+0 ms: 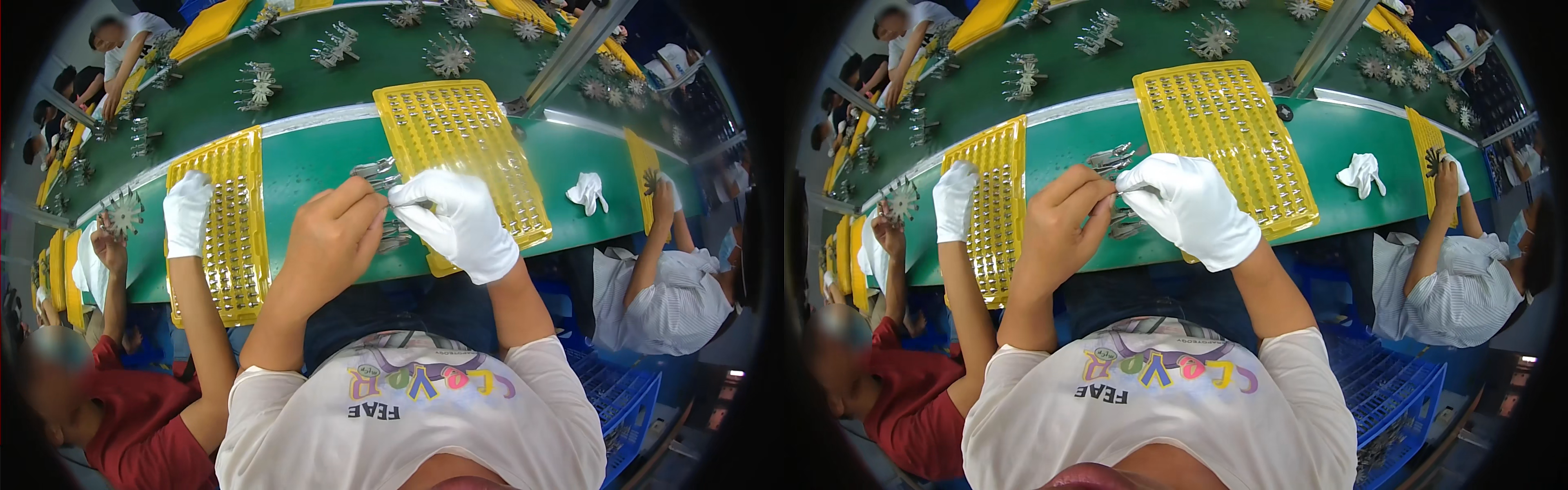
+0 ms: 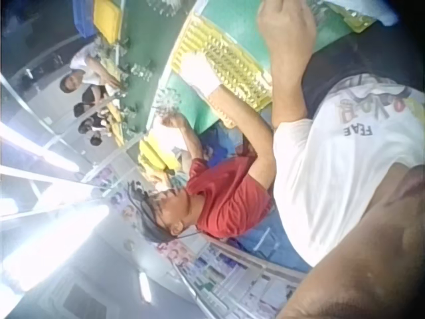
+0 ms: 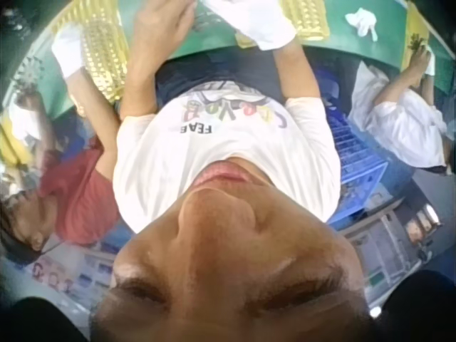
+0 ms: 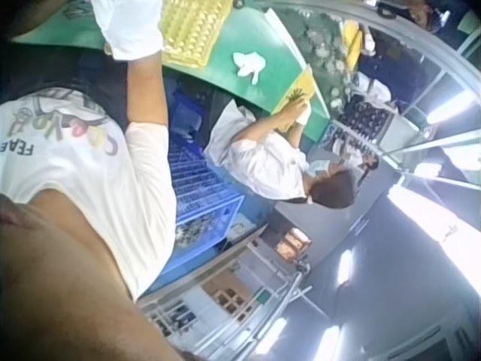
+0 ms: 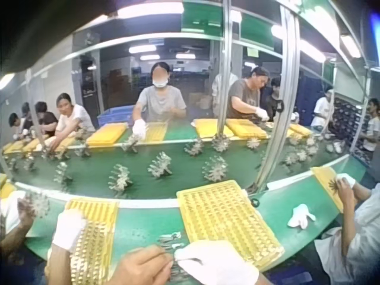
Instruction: The person assembles metal components by picking small parts from a yellow tray and attaching them onto the prongs of metal wheel fixtures by hand.
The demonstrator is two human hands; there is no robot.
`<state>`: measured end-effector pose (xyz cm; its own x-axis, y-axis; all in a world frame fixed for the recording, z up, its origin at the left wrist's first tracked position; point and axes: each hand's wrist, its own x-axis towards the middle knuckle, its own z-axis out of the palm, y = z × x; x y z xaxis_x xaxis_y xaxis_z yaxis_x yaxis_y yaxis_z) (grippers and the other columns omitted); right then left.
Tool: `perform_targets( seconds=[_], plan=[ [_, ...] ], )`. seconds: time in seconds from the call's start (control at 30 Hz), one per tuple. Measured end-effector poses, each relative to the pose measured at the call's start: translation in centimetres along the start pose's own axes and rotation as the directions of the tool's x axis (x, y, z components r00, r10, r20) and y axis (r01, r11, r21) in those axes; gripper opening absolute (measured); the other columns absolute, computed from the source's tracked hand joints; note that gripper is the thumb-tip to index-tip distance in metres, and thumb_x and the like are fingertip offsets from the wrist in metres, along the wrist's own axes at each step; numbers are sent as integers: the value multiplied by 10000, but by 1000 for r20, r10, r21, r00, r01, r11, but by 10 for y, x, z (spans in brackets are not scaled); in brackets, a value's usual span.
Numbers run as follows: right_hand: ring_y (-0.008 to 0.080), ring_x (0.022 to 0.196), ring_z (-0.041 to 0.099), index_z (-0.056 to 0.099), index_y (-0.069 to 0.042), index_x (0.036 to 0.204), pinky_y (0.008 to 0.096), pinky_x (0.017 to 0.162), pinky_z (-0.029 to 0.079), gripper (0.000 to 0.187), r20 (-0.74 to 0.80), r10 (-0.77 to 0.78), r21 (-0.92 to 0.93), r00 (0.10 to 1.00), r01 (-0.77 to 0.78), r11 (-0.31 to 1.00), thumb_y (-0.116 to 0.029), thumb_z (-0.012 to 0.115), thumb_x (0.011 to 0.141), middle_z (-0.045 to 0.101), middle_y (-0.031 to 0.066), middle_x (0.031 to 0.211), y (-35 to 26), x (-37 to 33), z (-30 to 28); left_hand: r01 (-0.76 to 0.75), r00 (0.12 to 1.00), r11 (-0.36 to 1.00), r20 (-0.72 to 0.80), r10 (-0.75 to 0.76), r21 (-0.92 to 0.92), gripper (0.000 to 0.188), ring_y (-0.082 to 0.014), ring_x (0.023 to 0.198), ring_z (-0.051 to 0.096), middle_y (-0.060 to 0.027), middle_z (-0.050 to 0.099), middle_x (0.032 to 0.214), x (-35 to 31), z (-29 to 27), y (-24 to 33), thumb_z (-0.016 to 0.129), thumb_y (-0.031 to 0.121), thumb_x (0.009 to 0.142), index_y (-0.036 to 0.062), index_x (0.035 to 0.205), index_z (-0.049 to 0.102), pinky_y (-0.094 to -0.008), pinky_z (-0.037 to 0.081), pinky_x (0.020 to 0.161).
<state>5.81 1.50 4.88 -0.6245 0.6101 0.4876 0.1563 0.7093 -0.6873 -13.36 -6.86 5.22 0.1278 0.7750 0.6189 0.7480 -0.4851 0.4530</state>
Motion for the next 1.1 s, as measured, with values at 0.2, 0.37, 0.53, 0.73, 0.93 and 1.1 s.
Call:
perform_targets(
  seconds=[0.2, 0.37, 0.53, 0.73, 0.93, 1.1],
  plan=[
    [233, 716, 716, 730, -36, 979, 343, 654, 549, 95, -52, 168, 198, 984, -154, 968, -66, 740, 889, 731, 124, 830, 6, 7, 13, 182, 983, 979, -1, -183, -90, 311, -370, 912, 660, -180, 590, 1147, -2, 0, 5, 740, 23, 868, 0, 1159, 634, -423, 555, 740],
    [139, 843, 729, 744, 11, 1057, 282, 740, 583, 135, -37, 286, 288, 958, -264, 921, -47, 723, 937, 763, 98, 961, 3, 5, 5, 59, 998, 998, 13, -59, 16, 436, -393, 1010, 612, -193, 537, 1251, -25, -1, 16, 825, 57, 788, 28, 1181, 638, -458, 529, 815],
    [144, 871, 733, 738, 10, 1081, 285, 752, 588, 159, 55, 403, 310, 914, -399, 863, -64, 729, 941, 763, 110, 979, -5, 6, 4, -84, 995, 958, 79, 65, 274, 334, -349, 1047, 611, -161, 564, 1244, -34, 10, 7, 806, 58, 776, 37, 1085, 682, -466, 495, 823],
    [151, 883, 736, 725, 40, 1071, 289, 771, 600, 161, 76, 428, 438, 900, -416, 797, -70, 722, 954, 759, 114, 977, 22, 7, 1, -40, 998, 987, 54, 32, 153, 274, -345, 1074, 606, -156, 586, 1203, -27, 14, -4, 797, 39, 781, 32, 1036, 696, -457, 503, 850],
    [153, 887, 738, 712, 43, 1113, 290, 793, 595, 188, 69, 425, 406, 902, -415, 814, -78, 701, 970, 758, 109, 987, 30, 8, 2, -37, 999, 979, 38, 30, 199, 253, -355, 1077, 599, -157, 589, 1209, -24, 14, -13, 791, 53, 783, 30, 1008, 677, -463, 474, 892],
    [242, 916, 733, 762, -78, 1104, 356, 819, 578, 196, -248, 346, -340, 905, -416, 843, -177, 723, 939, 756, 118, 1056, 116, 3, -48, 16, 998, 977, -60, -3, 212, 255, -331, 1046, 598, -132, 587, 1170, -24, 0, -26, 764, 35, 772, 47, 1009, 671, -465, 454, 867]
  ],
)
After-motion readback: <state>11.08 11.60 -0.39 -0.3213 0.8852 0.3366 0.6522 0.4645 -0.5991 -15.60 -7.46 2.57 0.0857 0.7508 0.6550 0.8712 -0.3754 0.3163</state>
